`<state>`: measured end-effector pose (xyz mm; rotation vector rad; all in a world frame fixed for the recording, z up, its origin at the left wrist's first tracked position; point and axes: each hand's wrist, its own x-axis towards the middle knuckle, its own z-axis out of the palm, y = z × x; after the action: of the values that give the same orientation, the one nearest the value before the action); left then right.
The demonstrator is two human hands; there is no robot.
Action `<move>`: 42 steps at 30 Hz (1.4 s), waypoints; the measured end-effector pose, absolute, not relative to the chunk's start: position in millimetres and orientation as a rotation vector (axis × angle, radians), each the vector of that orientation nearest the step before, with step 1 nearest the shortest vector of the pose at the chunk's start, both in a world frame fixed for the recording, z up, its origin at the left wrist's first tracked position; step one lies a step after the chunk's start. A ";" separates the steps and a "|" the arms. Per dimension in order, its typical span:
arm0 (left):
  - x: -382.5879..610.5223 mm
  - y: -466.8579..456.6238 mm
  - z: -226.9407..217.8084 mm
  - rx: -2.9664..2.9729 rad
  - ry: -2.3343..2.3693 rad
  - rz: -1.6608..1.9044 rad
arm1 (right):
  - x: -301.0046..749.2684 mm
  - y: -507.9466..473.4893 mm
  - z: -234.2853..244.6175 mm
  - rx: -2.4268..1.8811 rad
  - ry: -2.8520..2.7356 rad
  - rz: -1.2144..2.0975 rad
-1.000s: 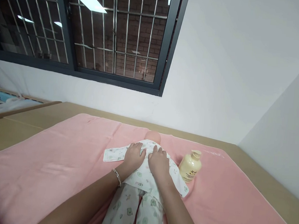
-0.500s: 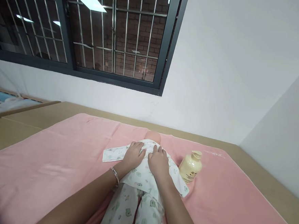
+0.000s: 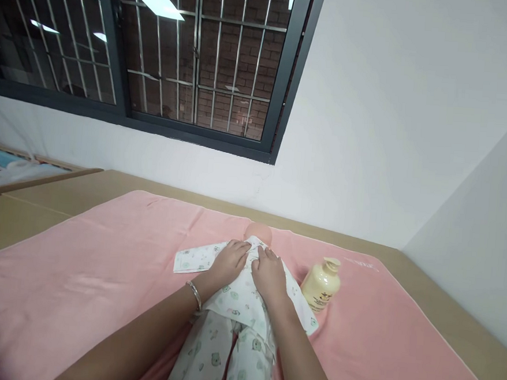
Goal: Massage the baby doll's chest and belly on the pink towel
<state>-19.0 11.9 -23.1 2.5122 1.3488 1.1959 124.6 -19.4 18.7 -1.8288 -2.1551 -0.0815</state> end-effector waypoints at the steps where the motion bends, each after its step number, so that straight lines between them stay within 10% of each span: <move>1: -18.3 10.7 -23.2 2.496 1.359 1.210 | 121.2 -22.3 20.3 -1.888 -2.125 -0.092; 42: -11.0 -1.8 -29.2 2.229 1.703 1.351 | 119.4 -25.1 11.6 -1.983 -1.784 -0.022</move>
<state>-11.0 -1.8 -29.2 2.2291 1.7031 1.3513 119.4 -25.1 11.6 -1.9829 -1.7842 -0.0217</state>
